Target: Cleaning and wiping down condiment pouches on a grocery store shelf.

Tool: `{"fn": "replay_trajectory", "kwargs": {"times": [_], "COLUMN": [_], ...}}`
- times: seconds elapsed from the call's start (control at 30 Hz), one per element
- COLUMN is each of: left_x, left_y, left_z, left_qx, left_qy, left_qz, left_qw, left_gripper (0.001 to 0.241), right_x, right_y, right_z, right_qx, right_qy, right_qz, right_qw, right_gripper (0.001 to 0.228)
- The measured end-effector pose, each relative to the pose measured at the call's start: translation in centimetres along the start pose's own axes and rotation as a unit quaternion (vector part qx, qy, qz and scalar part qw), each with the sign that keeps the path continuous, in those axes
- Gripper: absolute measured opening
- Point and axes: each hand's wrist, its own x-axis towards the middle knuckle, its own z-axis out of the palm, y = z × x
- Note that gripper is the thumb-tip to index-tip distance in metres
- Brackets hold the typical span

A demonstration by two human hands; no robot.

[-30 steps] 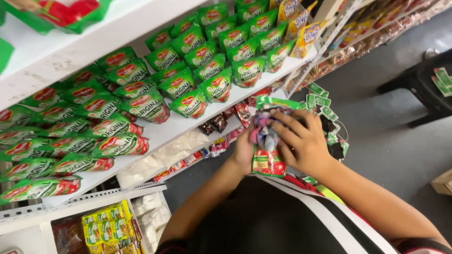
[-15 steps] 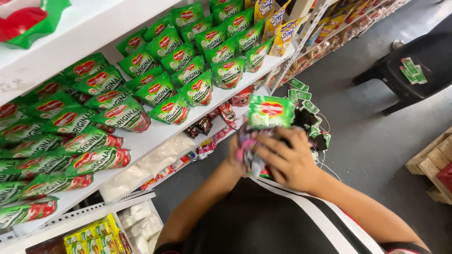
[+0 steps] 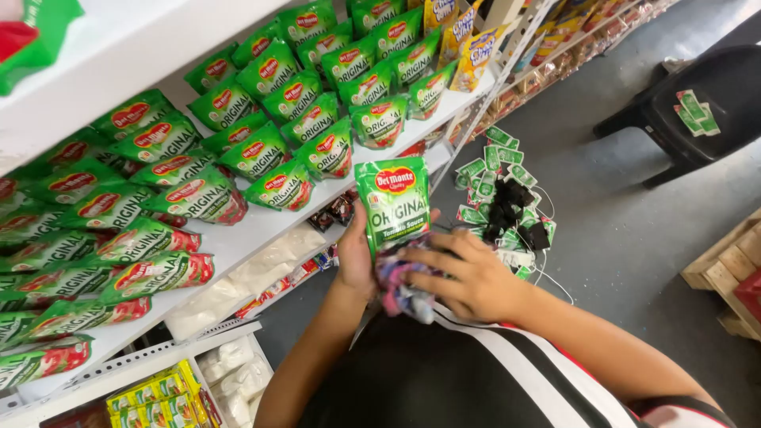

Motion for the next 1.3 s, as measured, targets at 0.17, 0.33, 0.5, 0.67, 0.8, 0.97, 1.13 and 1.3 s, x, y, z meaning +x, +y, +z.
{"fn": "replay_trajectory", "kwargs": {"times": [0.17, 0.33, 0.5, 0.67, 0.8, 0.97, 1.13, 1.3], "left_x": [1.5, 0.0, 0.8, 0.5, 1.1, -0.5, 0.1, -0.8], "left_y": [-2.7, -1.1, -0.6, -3.0, -1.4, -0.5, 0.8, 2.6], "left_z": [-1.7, -0.7, -4.6, -11.3, -12.8, -5.8, -4.4, -3.7], "left_qx": [0.067, -0.026, 0.084, 0.092, -0.009, 0.084, 0.004, 0.091], "left_qy": [-0.055, -0.07, 0.036, 0.043, 0.006, 0.021, -0.084, -0.002], "left_qz": [0.059, 0.034, 0.09, 0.058, -0.033, 0.074, 0.04, 0.139], "left_qw": [0.995, 0.997, 0.992, 0.993, 0.999, 0.993, 0.996, 0.986], "left_gripper": [0.068, 0.069, 0.074, 0.07, 0.085, 0.072, 0.07, 0.06], "right_x": [0.8, 0.3, 0.2, 1.7, 0.2, 1.0, 1.0, 0.0], "right_y": [3.5, 0.3, 3.2, 1.3, 0.5, 3.9, 0.1, 2.5], "right_z": [-0.8, 0.7, -0.2, 1.4, 2.1, 0.5, 2.8, 2.4], "right_qx": [-0.123, -0.03, -0.052, -0.043, 0.009, -0.078, -0.029, -0.028], "right_qy": [0.021, -0.002, -0.001, 0.019, 0.006, 0.018, 0.012, -0.005], "right_qz": [0.049, 0.005, 0.007, 0.019, -0.025, 0.042, 0.019, 0.013], "right_qw": [0.991, 1.0, 0.999, 0.999, 1.0, 0.996, 0.999, 1.0], "right_gripper": [0.035, 0.037, 0.037, 0.034, 0.04, 0.03, 0.032, 0.036]}}
